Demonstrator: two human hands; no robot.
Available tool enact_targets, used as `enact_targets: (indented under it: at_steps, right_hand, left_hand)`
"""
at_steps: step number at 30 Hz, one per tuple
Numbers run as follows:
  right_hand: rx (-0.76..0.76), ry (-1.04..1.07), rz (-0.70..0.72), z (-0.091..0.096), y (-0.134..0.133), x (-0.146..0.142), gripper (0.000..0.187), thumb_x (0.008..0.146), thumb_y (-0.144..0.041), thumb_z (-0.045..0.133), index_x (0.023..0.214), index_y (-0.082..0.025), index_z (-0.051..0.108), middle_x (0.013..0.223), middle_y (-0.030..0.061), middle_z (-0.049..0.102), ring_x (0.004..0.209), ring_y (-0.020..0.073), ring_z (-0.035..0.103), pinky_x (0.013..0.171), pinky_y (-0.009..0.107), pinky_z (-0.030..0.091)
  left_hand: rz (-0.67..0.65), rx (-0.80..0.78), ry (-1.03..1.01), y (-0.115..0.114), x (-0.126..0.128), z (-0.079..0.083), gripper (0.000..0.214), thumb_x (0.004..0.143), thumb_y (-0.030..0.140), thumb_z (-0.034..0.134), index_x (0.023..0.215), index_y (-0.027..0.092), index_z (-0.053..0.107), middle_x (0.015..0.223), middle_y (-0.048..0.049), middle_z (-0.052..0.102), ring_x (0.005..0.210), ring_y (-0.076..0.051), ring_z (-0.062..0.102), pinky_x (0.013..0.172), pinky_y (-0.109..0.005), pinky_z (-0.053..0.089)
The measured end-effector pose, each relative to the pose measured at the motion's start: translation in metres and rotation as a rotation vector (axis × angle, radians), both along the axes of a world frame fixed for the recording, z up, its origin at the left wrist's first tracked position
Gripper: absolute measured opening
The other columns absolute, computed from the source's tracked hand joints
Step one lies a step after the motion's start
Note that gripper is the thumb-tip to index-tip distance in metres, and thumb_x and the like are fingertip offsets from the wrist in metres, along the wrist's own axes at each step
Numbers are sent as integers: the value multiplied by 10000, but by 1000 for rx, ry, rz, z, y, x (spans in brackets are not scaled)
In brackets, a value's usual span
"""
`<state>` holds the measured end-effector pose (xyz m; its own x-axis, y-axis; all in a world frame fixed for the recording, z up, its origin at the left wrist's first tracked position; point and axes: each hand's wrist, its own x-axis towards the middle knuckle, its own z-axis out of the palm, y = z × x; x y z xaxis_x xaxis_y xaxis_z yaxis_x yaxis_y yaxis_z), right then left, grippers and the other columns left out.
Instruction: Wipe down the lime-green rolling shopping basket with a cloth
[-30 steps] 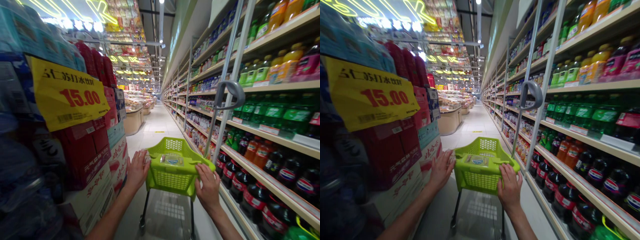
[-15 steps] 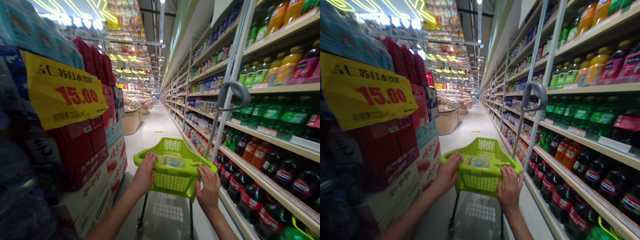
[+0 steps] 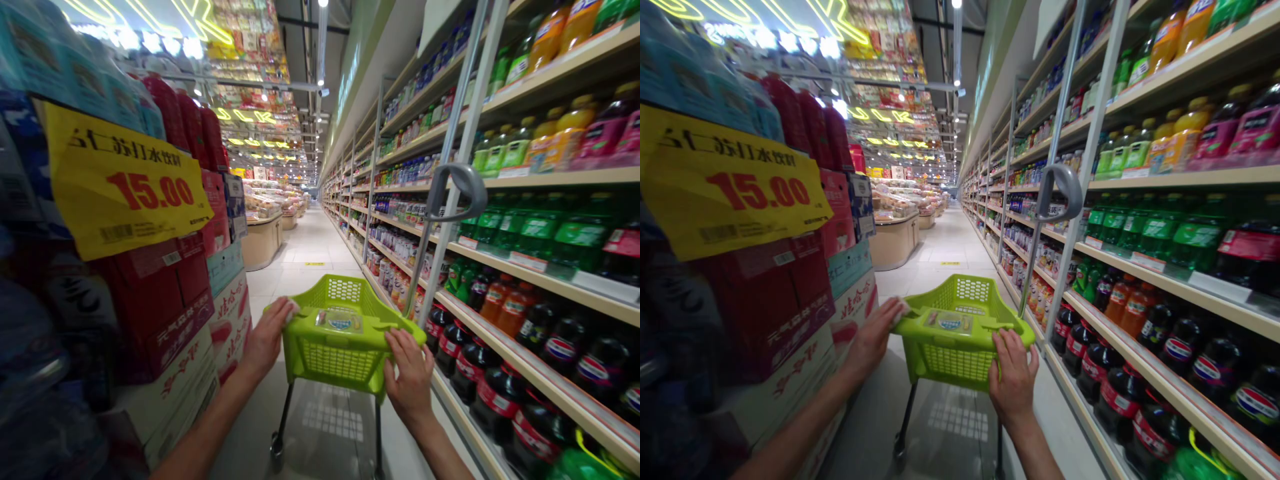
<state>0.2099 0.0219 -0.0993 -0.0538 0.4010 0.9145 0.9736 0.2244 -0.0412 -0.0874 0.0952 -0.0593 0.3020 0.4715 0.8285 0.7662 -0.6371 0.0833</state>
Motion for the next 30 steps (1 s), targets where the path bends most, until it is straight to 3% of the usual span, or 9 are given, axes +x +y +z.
enact_targets:
  at_steps: [4, 10, 13, 17, 24, 26, 30]
  right_hand:
    - [28, 58, -13, -1, 2, -6, 350, 776, -161, 401, 1114, -180, 488, 1131, 88, 562, 1121, 228, 460, 970, 470, 217]
    - [29, 125, -45, 0, 3, -8, 341, 770, -185, 410, 1101, -172, 496, 1130, 93, 552, 1135, 243, 437, 986, 487, 193]
    - [8, 70, -24, 0, 2, -3, 368, 767, -176, 411, 1128, -187, 479, 1144, 83, 545, 1140, 233, 434, 982, 466, 194]
    - [-41, 8, 3, -1, 1, -6, 413, 757, -165, 416, 1168, -194, 451, 1169, 85, 533, 1152, 230, 425, 980, 454, 180]
    - [-36, 16, -4, 2, 1, -20, 400, 762, -172, 415, 1158, -197, 463, 1154, 90, 550, 1132, 238, 445, 975, 457, 164]
    - [-25, 10, 13, 4, 1, -15, 396, 767, -157, 406, 1156, -199, 465, 1141, 84, 564, 1111, 224, 468, 980, 451, 162]
    - [-34, 51, 46, 7, 1, -4, 397, 777, -150, 384, 1164, -192, 463, 1123, 79, 579, 1083, 210, 491, 972, 436, 192]
  left_hand:
    - [167, 12, -93, 9, 1, -9, 606, 726, -13, 307, 1288, 208, 352, 1365, -67, 372, 1273, -221, 304, 1011, -465, 347]
    - [57, 86, -22, -13, 59, -27, 688, 737, -52, 266, 1362, 214, 165, 1412, -84, 283, 1313, -208, 206, 1031, -457, 322]
    - [37, 114, 0, -11, 52, -24, 683, 756, -43, 263, 1367, 237, 138, 1423, -77, 261, 1310, -210, 214, 1030, -460, 321]
    - [120, 82, -113, -3, 34, -18, 696, 755, -29, 275, 1361, 288, 144, 1438, -42, 227, 1308, -216, 221, 1039, -478, 296]
    - [-127, 98, 22, -29, 98, -20, 635, 781, -19, 278, 1363, 206, 163, 1420, -101, 264, 1305, -219, 224, 1019, -440, 347]
    - [-123, 118, 29, -24, 94, -18, 608, 797, -2, 290, 1356, 214, 187, 1404, -93, 303, 1296, -217, 250, 1020, -446, 347]
    - [57, 37, -174, -5, 66, -14, 595, 777, -15, 281, 1331, 201, 264, 1394, -92, 322, 1285, -234, 276, 1031, -466, 328]
